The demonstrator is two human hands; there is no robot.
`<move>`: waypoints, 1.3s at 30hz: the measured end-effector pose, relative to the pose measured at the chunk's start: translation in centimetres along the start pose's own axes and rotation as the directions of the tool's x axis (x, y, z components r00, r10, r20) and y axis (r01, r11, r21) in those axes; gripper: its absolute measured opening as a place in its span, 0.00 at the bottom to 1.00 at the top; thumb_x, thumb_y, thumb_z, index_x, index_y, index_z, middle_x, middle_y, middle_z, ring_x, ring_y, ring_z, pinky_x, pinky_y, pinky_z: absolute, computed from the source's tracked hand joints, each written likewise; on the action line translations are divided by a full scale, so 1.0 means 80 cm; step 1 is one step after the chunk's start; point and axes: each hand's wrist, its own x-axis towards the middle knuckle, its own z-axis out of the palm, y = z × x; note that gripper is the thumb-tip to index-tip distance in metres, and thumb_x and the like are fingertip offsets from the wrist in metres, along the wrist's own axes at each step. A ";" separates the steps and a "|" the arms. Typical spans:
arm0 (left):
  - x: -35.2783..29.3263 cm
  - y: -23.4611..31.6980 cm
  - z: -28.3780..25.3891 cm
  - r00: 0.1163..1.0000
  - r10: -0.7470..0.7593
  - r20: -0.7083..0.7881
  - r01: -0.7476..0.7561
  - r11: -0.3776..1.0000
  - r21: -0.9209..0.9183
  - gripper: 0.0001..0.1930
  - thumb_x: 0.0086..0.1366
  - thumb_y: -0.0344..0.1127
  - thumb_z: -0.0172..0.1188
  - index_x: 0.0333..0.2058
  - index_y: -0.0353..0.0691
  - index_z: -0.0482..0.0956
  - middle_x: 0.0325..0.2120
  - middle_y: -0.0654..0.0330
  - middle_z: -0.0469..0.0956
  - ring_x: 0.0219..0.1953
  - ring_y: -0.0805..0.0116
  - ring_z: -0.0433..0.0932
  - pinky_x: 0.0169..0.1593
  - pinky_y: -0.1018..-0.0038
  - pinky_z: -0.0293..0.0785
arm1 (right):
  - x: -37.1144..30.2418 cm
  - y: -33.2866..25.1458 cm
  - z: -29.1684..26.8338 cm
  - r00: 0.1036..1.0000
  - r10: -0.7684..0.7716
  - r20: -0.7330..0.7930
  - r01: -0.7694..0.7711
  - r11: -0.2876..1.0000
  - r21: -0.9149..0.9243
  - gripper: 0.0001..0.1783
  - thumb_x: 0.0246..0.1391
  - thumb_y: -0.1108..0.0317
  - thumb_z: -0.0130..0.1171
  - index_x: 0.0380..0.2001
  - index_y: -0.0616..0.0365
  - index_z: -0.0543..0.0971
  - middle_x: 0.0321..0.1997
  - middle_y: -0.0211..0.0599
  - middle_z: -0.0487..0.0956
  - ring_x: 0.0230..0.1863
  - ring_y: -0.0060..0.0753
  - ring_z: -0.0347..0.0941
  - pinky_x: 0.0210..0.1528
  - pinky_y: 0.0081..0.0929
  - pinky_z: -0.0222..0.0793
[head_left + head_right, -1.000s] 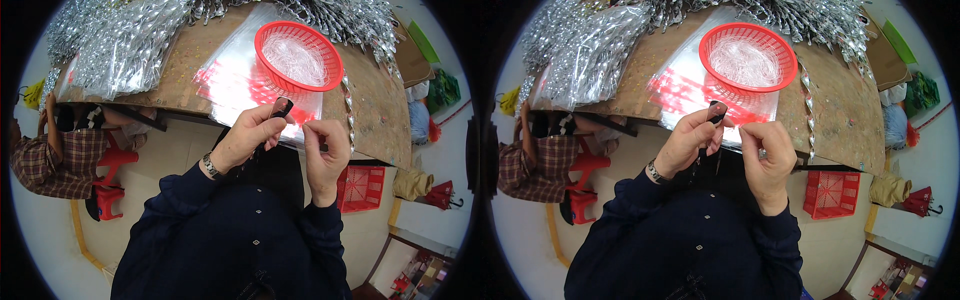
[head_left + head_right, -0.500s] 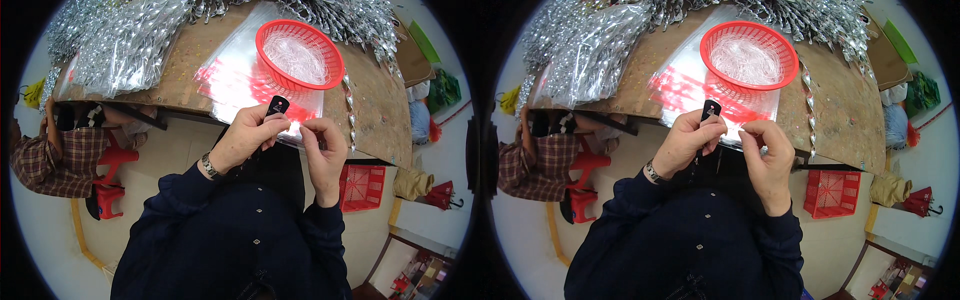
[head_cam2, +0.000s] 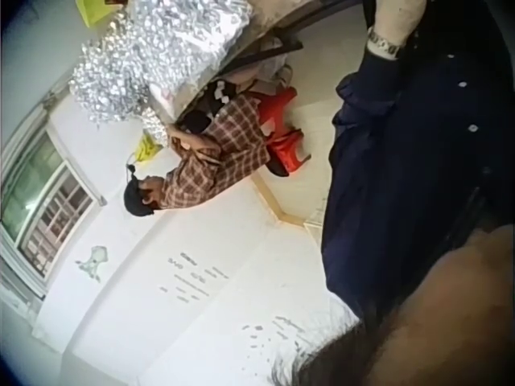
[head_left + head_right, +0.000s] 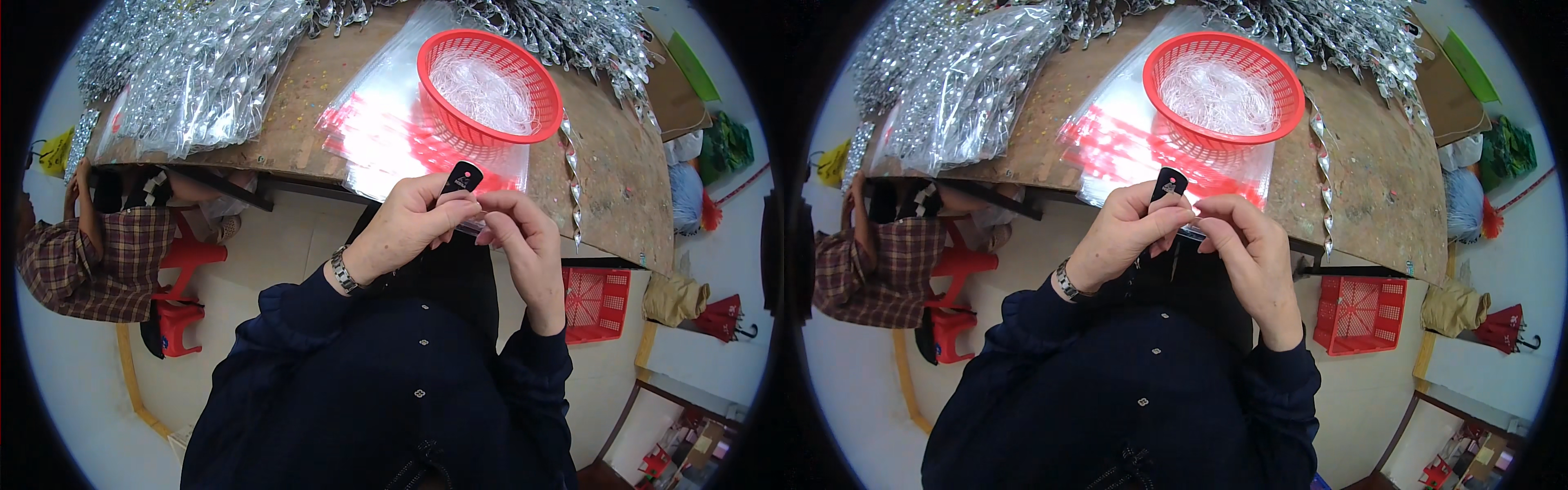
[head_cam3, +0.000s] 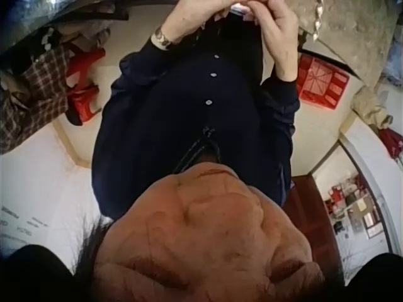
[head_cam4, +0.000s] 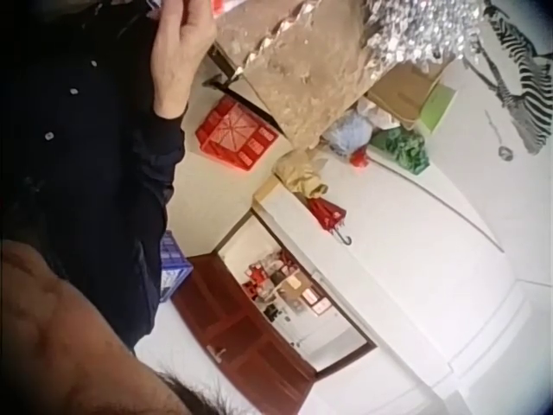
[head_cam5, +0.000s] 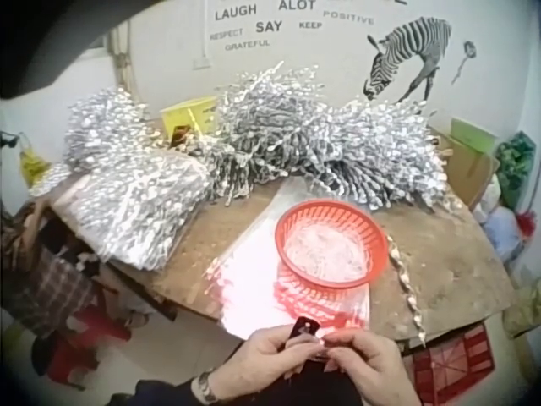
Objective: Packaging small silver decorative items into individual plastic bags.
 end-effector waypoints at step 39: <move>0.002 -0.017 0.008 0.996 0.084 0.011 -0.078 0.966 -0.246 0.18 0.70 0.42 0.45 0.42 0.31 0.75 0.23 0.67 0.69 0.25 0.81 0.67 0.28 0.83 0.66 | 0.004 -0.005 0.021 0.695 -0.701 -0.162 0.531 0.652 -0.541 0.10 0.40 0.86 0.60 0.26 0.61 0.74 0.24 0.37 0.74 0.25 0.33 0.71 0.29 0.24 0.67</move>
